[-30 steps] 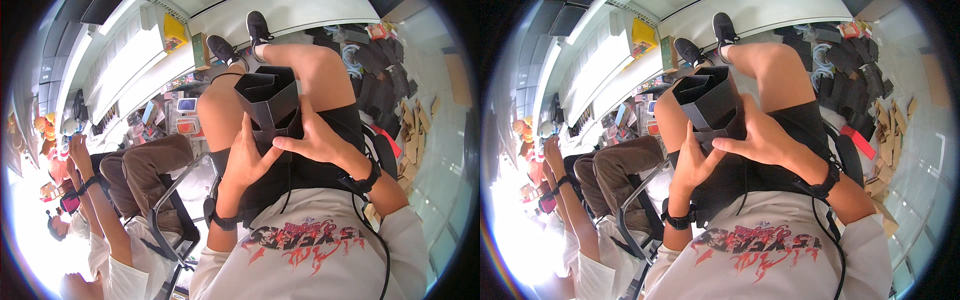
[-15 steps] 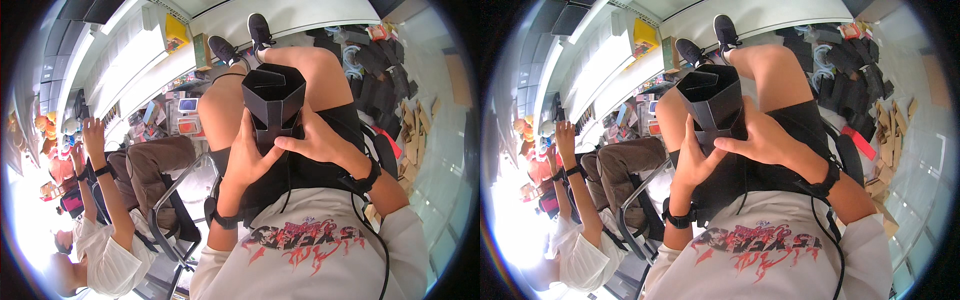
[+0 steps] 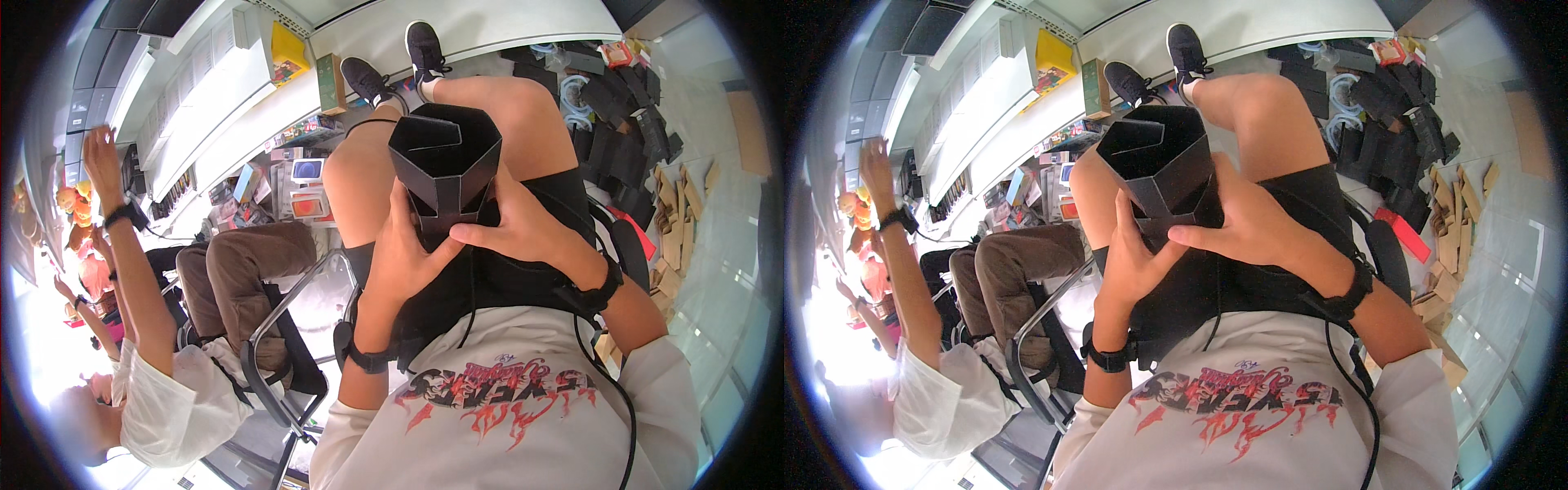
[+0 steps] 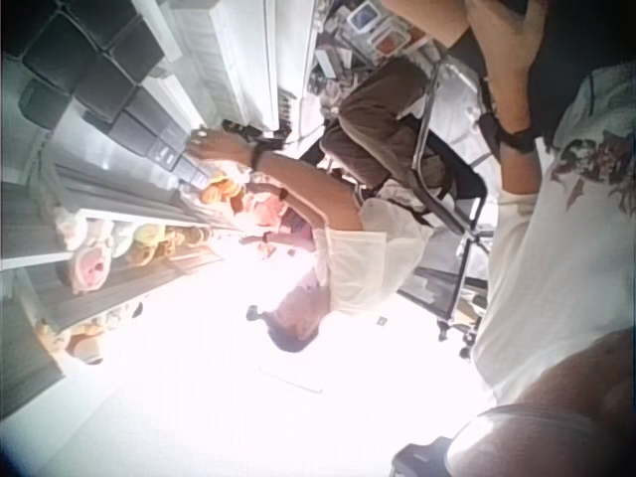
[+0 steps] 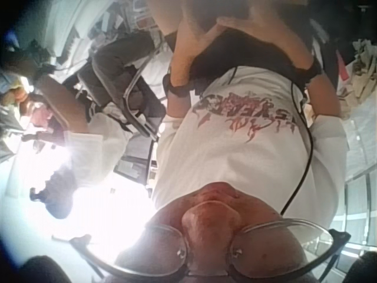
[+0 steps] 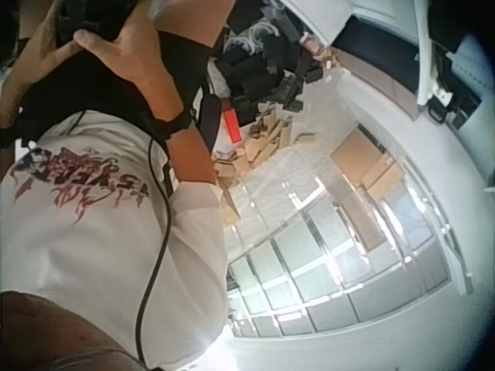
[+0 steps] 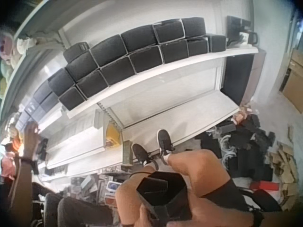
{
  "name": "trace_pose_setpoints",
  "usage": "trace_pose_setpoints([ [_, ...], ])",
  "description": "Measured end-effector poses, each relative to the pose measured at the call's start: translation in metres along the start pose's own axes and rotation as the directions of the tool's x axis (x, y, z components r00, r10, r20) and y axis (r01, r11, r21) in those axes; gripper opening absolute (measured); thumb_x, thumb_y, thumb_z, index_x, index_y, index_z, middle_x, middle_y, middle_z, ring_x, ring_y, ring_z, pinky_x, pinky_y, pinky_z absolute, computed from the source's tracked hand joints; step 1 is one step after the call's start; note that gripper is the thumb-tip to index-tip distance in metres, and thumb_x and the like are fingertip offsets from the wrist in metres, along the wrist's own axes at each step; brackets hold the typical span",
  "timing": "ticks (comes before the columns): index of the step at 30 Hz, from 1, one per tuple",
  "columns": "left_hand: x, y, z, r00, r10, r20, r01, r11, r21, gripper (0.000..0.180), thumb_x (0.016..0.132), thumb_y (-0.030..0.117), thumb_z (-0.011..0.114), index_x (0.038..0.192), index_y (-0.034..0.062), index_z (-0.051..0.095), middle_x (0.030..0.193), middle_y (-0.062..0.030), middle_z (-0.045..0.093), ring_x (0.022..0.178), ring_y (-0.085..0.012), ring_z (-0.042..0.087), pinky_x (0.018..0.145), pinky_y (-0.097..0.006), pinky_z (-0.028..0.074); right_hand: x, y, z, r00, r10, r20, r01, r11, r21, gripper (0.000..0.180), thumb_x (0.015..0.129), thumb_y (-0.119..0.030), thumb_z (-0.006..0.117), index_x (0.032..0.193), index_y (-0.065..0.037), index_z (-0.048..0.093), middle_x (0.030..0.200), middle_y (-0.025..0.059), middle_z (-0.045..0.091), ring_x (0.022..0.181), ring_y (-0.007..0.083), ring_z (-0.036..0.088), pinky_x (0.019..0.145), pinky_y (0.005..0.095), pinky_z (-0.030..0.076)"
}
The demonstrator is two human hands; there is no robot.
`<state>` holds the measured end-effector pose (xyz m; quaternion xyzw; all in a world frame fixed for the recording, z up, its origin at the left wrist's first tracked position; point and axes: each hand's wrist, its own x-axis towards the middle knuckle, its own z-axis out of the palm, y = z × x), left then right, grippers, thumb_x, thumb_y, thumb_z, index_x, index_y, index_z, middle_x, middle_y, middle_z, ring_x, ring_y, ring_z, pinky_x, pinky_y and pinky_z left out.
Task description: The person assembles a black cardboard box by folding the precut panels into a hexagonal shape and tucking the tabs into the sides.
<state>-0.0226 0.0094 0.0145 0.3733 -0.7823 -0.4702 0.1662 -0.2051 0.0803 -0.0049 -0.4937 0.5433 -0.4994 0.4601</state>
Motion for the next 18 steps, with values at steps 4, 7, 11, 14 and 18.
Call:
trace_pose_setpoints([
  [4, 0.000, 0.002, -0.001, 1.000, -0.016, 0.006, 0.016, 1.000, -0.004, 0.099, 0.076, 0.028, 0.076, 0.148, 0.0021, 0.014, 0.116, -0.0246, 0.058, 0.096, -0.0357, 0.064, 0.079, -0.039, 0.052, -0.001, -0.009, -0.003, 0.997, 0.077, 0.020, -0.077, 0.996, -0.034, 0.080, 0.078, -0.043, 0.076, 0.127, 0.007, 0.036, 0.113, 0.0228, 0.055, 0.108, 0.0342, 0.058, 0.091, 0.0377, 0.046],
  [7, -0.002, 0.005, 0.000, 1.000, -0.005, -0.014, 0.006, 0.999, 0.041, 0.099, 0.076, 0.028, 0.076, 0.148, 0.0011, 0.015, 0.116, -0.0248, 0.059, 0.098, -0.0369, 0.064, 0.080, -0.039, 0.052, -0.002, -0.012, -0.005, 0.993, 0.107, 0.049, -0.104, 0.992, -0.075, 0.082, 0.079, -0.045, 0.075, 0.127, 0.007, 0.034, 0.114, 0.0246, 0.055, 0.108, 0.0353, 0.059, 0.090, 0.0387, 0.046],
  [11, 0.000, 0.005, -0.001, 1.000, 0.024, -0.010, -0.024, 0.999, 0.042, 0.098, 0.076, 0.029, 0.076, 0.147, -0.0001, 0.016, 0.116, -0.0256, 0.059, 0.099, -0.0383, 0.064, 0.080, -0.040, 0.052, -0.004, -0.002, -0.001, 0.994, 0.104, 0.040, -0.103, 0.994, -0.026, 0.085, 0.078, -0.047, 0.074, 0.128, 0.008, 0.032, 0.115, 0.0270, 0.055, 0.108, 0.0382, 0.059, 0.090, 0.0399, 0.047],
  [14, -0.002, 0.007, -0.001, 1.000, 0.012, -0.013, -0.011, 0.998, 0.067, 0.097, 0.076, 0.030, 0.076, 0.147, -0.0010, 0.016, 0.116, -0.0270, 0.059, 0.100, -0.0396, 0.065, 0.081, -0.041, 0.052, -0.004, -0.003, -0.003, 0.991, 0.123, 0.054, -0.122, 0.992, -0.028, 0.087, 0.078, -0.050, 0.073, 0.128, 0.008, 0.032, 0.116, 0.0286, 0.055, 0.108, 0.0399, 0.059, 0.091, 0.0407, 0.047],
  [18, -0.001, 0.005, -0.002, 1.000, 0.020, -0.003, -0.020, 0.997, 0.077, 0.097, 0.077, 0.031, 0.076, 0.147, -0.0011, 0.017, 0.116, -0.0276, 0.059, 0.099, -0.0409, 0.064, 0.081, -0.042, 0.052, -0.003, -0.005, -0.003, 0.991, 0.122, 0.058, -0.115, 0.988, -0.103, 0.088, 0.078, -0.055, 0.070, 0.127, 0.009, 0.033, 0.114, 0.0310, 0.056, 0.106, 0.0435, 0.059, 0.090, 0.0427, 0.047],
])
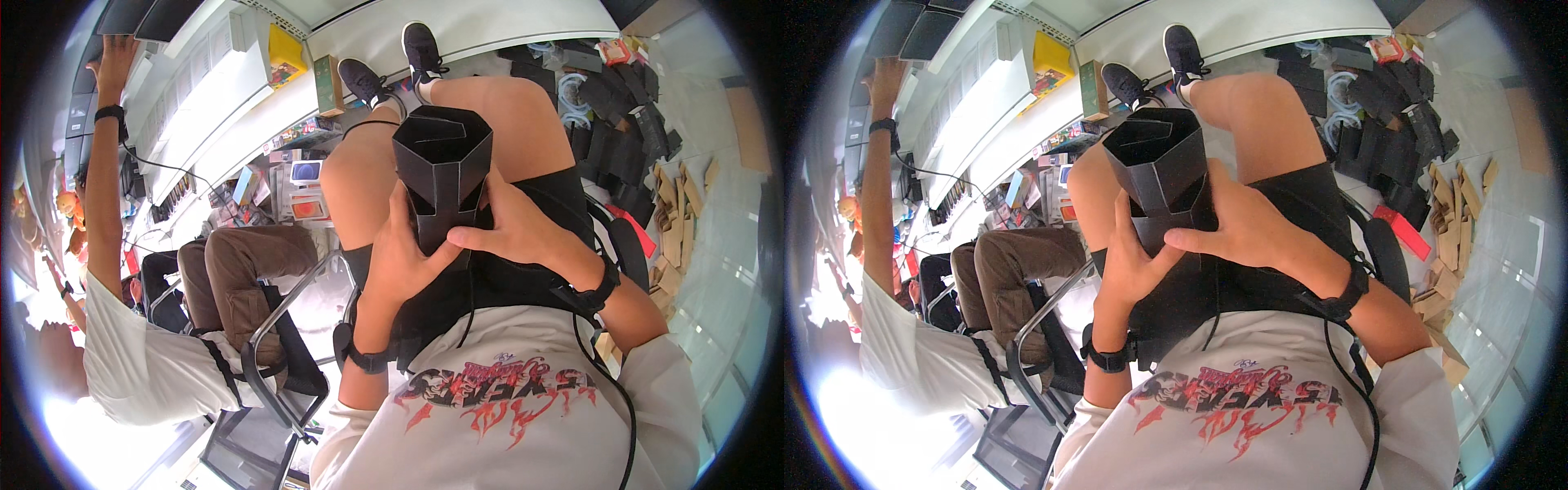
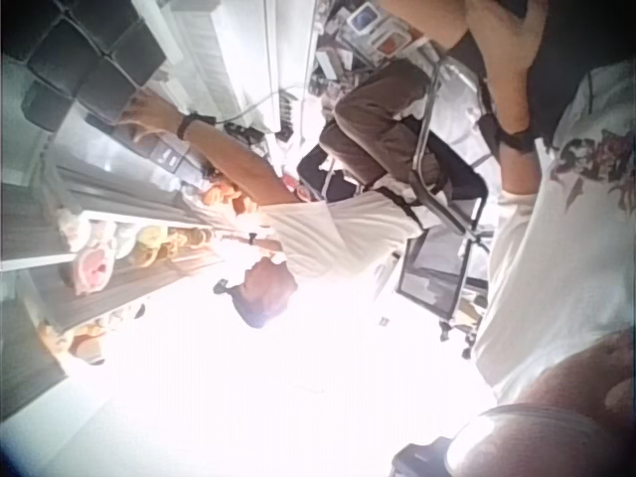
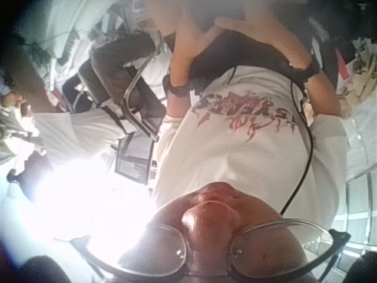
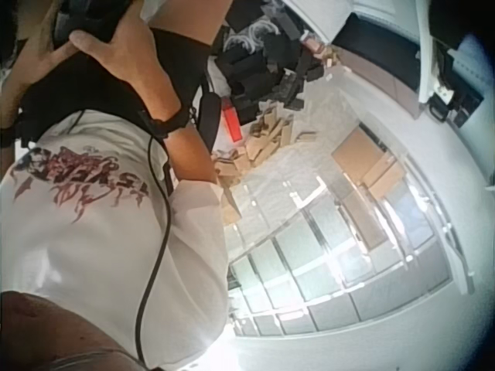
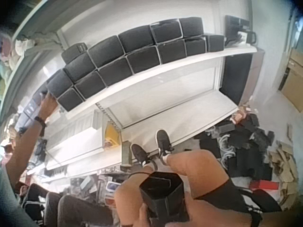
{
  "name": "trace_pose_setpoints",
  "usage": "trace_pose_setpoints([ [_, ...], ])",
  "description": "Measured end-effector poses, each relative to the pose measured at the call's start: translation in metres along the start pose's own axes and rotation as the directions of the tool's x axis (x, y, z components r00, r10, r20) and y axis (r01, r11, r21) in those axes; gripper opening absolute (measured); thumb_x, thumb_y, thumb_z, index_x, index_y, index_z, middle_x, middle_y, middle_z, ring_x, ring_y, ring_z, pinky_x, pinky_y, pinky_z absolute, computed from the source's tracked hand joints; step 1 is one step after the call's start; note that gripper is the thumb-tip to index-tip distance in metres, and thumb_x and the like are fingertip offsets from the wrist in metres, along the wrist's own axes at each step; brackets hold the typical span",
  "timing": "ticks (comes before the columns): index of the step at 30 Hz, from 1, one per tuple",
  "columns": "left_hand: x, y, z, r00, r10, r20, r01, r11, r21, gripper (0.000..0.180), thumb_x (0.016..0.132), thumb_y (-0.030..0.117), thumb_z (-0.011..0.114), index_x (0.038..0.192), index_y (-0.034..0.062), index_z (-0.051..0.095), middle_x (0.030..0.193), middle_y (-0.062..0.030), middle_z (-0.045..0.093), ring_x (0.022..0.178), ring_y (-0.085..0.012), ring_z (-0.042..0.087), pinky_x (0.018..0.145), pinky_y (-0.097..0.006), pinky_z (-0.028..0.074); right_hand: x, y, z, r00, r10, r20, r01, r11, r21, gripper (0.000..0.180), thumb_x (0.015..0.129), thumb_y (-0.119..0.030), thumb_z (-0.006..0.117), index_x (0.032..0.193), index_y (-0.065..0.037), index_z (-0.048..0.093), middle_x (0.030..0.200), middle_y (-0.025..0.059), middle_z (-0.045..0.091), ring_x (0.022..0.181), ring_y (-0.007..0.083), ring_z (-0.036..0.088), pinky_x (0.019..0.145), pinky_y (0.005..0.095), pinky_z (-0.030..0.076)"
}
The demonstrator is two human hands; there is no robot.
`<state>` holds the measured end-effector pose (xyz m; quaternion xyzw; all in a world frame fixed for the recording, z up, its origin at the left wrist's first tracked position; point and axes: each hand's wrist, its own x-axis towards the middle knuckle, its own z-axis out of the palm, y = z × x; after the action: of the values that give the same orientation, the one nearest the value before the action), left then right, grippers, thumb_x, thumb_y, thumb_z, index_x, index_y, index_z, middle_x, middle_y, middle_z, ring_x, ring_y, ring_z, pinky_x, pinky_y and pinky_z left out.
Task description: The person assembles a black cardboard box by folding the precut panels into a hexagonal shape and tucking the tabs into the sides.
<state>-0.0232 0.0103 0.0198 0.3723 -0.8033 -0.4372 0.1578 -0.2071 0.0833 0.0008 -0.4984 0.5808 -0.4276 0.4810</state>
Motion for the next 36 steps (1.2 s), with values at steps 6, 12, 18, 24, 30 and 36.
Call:
trace_pose_setpoints([
  [6, 0.0003, 0.0021, -0.0009, 0.998, -0.066, 0.026, 0.067, 0.997, -0.039, 0.096, 0.077, 0.030, 0.075, 0.147, -0.0013, 0.017, 0.115, -0.0266, 0.061, 0.100, -0.0411, 0.064, 0.082, -0.042, 0.052, 0.0009, 0.0068, 0.0015, 1.000, -0.002, -0.010, 0.001, 0.999, -0.047, 0.088, 0.078, -0.056, 0.069, 0.125, 0.009, 0.034, 0.107, 0.0323, 0.058, 0.099, 0.0469, 0.060, 0.084, 0.0442, 0.049],
  [12, 0.0011, -0.0015, 0.0007, 1.000, -0.010, 0.013, 0.010, 1.000, -0.014, 0.096, 0.077, 0.027, 0.075, 0.147, -0.0020, 0.016, 0.116, -0.0261, 0.060, 0.105, -0.0412, 0.062, 0.086, -0.042, 0.051, 0.0020, 0.0050, 0.0000, 0.998, -0.057, -0.042, 0.052, 0.994, -0.100, 0.085, 0.078, -0.055, 0.070, 0.124, 0.008, 0.036, 0.103, 0.0320, 0.060, 0.096, 0.0480, 0.061, 0.081, 0.0453, 0.050],
  [18, 0.0014, 0.0030, -0.0001, 0.995, -0.081, 0.055, 0.082, 0.996, -0.017, 0.095, 0.077, 0.026, 0.075, 0.147, -0.0023, 0.016, 0.118, -0.0263, 0.059, 0.107, -0.0409, 0.061, 0.086, -0.042, 0.050, 0.0016, 0.0040, -0.0012, 0.997, -0.067, -0.042, 0.060, 0.989, -0.136, 0.081, 0.078, -0.051, 0.070, 0.124, 0.007, 0.037, 0.102, 0.0306, 0.060, 0.094, 0.0481, 0.061, 0.080, 0.0455, 0.050],
  [24, 0.0006, 0.0000, 0.0018, 0.999, -0.035, 0.037, 0.035, 0.999, -0.015, 0.095, 0.076, 0.024, 0.076, 0.146, -0.0023, 0.017, 0.113, -0.0250, 0.061, 0.099, -0.0390, 0.064, 0.081, -0.041, 0.052, 0.0014, 0.0029, -0.0022, 0.998, -0.061, -0.031, 0.056, 0.985, -0.165, 0.081, 0.078, -0.051, 0.070, 0.124, 0.007, 0.037, 0.102, 0.0298, 0.060, 0.094, 0.0470, 0.061, 0.080, 0.0450, 0.050],
  [30, 0.0004, -0.0014, 0.0017, 1.000, -0.001, 0.030, 0.000, 1.000, 0.010, 0.094, 0.076, 0.023, 0.076, 0.146, -0.0022, 0.018, 0.109, -0.0233, 0.062, 0.093, -0.0377, 0.064, 0.077, -0.041, 0.052, 0.0012, 0.0043, -0.0018, 0.997, -0.076, -0.030, 0.072, 0.988, -0.134, 0.082, 0.077, -0.051, 0.070, 0.122, 0.009, 0.037, 0.101, 0.0290, 0.060, 0.093, 0.0468, 0.061, 0.079, 0.0453, 0.050],
  [36, -0.0001, 0.0011, 0.0001, 0.997, -0.057, 0.053, 0.057, 0.998, -0.007, 0.095, 0.075, 0.022, 0.077, 0.145, -0.0038, 0.018, 0.111, -0.0234, 0.060, 0.096, -0.0369, 0.063, 0.081, -0.040, 0.051, 0.0003, 0.0055, -0.0018, 0.999, -0.041, -0.010, 0.039, 0.987, -0.154, 0.084, 0.077, -0.053, 0.070, 0.123, 0.008, 0.037, 0.102, 0.0305, 0.059, 0.095, 0.0474, 0.060, 0.080, 0.0447, 0.049],
])
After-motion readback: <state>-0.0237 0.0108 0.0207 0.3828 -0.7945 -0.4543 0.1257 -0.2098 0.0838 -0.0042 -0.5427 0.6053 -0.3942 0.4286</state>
